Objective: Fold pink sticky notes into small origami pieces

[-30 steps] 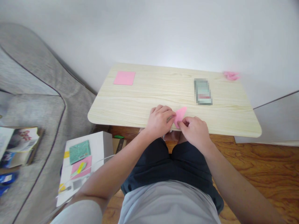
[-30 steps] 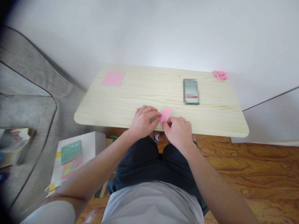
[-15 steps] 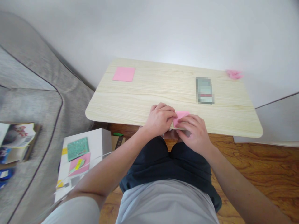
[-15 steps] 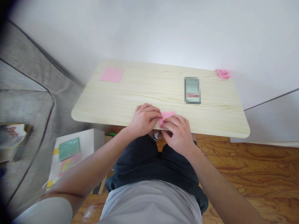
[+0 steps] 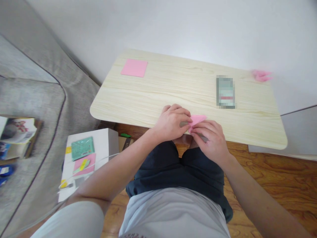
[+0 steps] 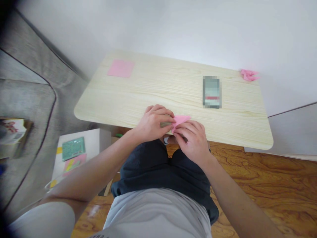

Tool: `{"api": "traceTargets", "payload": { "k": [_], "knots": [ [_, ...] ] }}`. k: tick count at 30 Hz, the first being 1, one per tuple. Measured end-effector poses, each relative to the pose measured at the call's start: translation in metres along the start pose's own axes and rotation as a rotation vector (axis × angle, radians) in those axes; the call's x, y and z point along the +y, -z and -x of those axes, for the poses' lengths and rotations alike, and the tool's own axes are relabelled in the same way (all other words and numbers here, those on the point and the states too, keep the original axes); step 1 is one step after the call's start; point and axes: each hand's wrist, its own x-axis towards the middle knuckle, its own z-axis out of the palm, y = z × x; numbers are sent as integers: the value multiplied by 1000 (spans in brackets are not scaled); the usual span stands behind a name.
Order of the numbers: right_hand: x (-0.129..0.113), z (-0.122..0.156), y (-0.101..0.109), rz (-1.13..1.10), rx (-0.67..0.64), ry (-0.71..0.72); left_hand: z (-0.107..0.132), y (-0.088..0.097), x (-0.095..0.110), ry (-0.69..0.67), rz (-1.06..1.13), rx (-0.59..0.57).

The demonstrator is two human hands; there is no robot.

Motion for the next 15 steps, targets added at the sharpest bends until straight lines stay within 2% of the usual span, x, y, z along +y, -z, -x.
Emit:
{"api": "traceTargets", "payload": {
  "k": [4, 15],
  "knots": [
    [-2, -3, 1, -6, -28, -45, 1, 2, -1, -8, 13, 0],
    [-14, -8, -5, 28, 4, -224, -1, 7, -4, -1, 48, -60]
  ]
}}
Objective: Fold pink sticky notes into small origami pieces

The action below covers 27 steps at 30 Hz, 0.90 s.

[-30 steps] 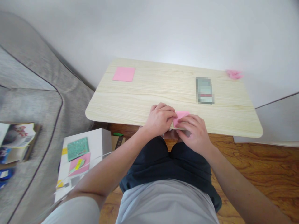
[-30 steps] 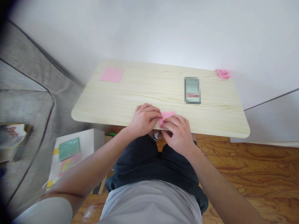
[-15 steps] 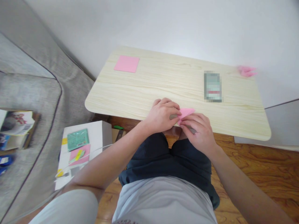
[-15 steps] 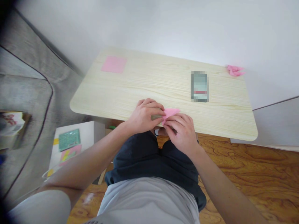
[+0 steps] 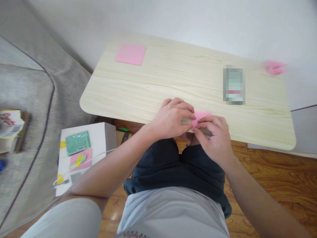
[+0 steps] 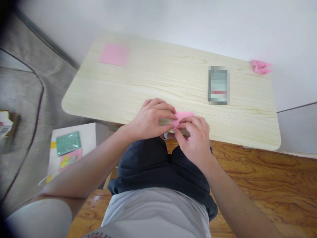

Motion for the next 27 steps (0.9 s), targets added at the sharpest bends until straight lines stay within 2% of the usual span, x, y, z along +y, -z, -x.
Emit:
{"api": "traceTargets", "payload": {
  "k": [19, 27],
  "knots": [
    [-9, 8, -19, 54, 149, -76, 1, -3, -3, 10, 16, -1],
    [-8, 12, -18, 38, 141, -69, 1, -2, -4, 8, 19, -9]
  ]
}}
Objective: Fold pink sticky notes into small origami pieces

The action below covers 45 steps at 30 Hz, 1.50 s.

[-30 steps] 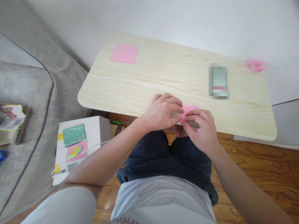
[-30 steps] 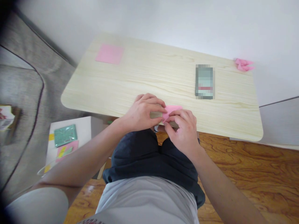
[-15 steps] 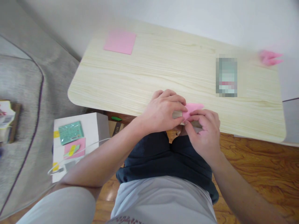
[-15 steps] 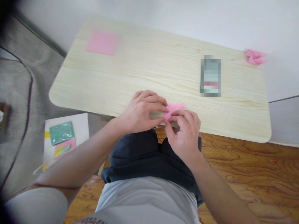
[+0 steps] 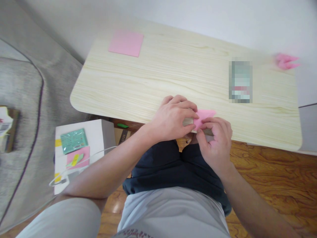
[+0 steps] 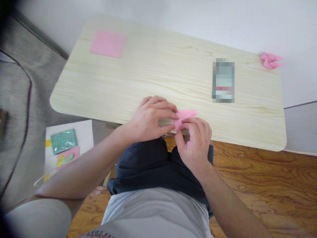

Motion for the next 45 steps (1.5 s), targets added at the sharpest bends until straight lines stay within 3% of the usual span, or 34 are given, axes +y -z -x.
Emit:
{"api": "traceTargets", "payload": {
  "k": [30, 45],
  "knots": [
    [-15, -1, -1, -2, 9, -60, 0, 0, -2, -19, -10, 11],
    [-6, 3, -1, -39, 24, -2, -1, -1, 6, 20, -22, 51]
  ]
}}
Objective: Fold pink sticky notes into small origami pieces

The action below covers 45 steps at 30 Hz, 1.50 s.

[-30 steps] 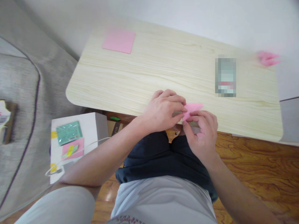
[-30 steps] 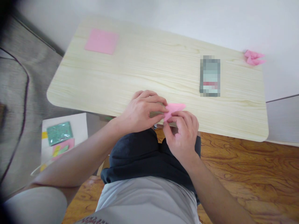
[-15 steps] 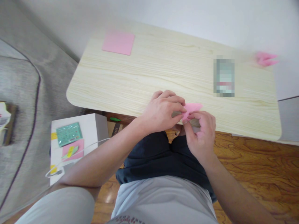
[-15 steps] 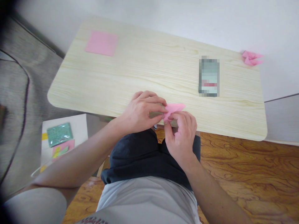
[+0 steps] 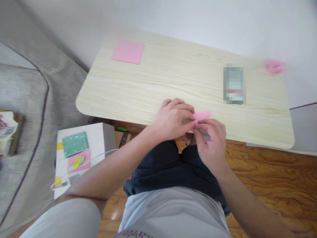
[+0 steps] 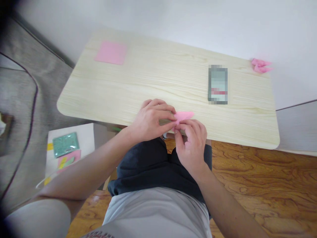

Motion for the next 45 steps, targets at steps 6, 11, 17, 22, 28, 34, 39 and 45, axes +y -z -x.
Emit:
{"api": "traceTargets", "payload": {
  "k": [6, 11, 17, 22, 28, 34, 39, 45],
  "knots": [
    [17, -4, 15, 11, 22, 43, 0, 1, 1, 7, 1, -9],
    [36, -11, 35, 40, -103, 92, 0, 3, 0, -43, 27, -40],
    [42, -4, 42, 53, -173, 179, -4, -1, -1, -93, -21, -12],
    [39, 3, 37, 5, -137, 210, -7, -7, 6, -66, -117, 56],
    [41, 2, 35, -20, -124, 242, -1, -13, 22, -40, -92, 6],
    [46, -3, 35, -5, -108, 227, -3, -17, 24, 55, -142, 26],
    [46, -4, 35, -7, -118, 196, -5, -18, 24, 64, -149, 35],
    [45, -2, 35, -13, -119, 174, -2, -17, 22, 42, -126, 27]
  ]
}}
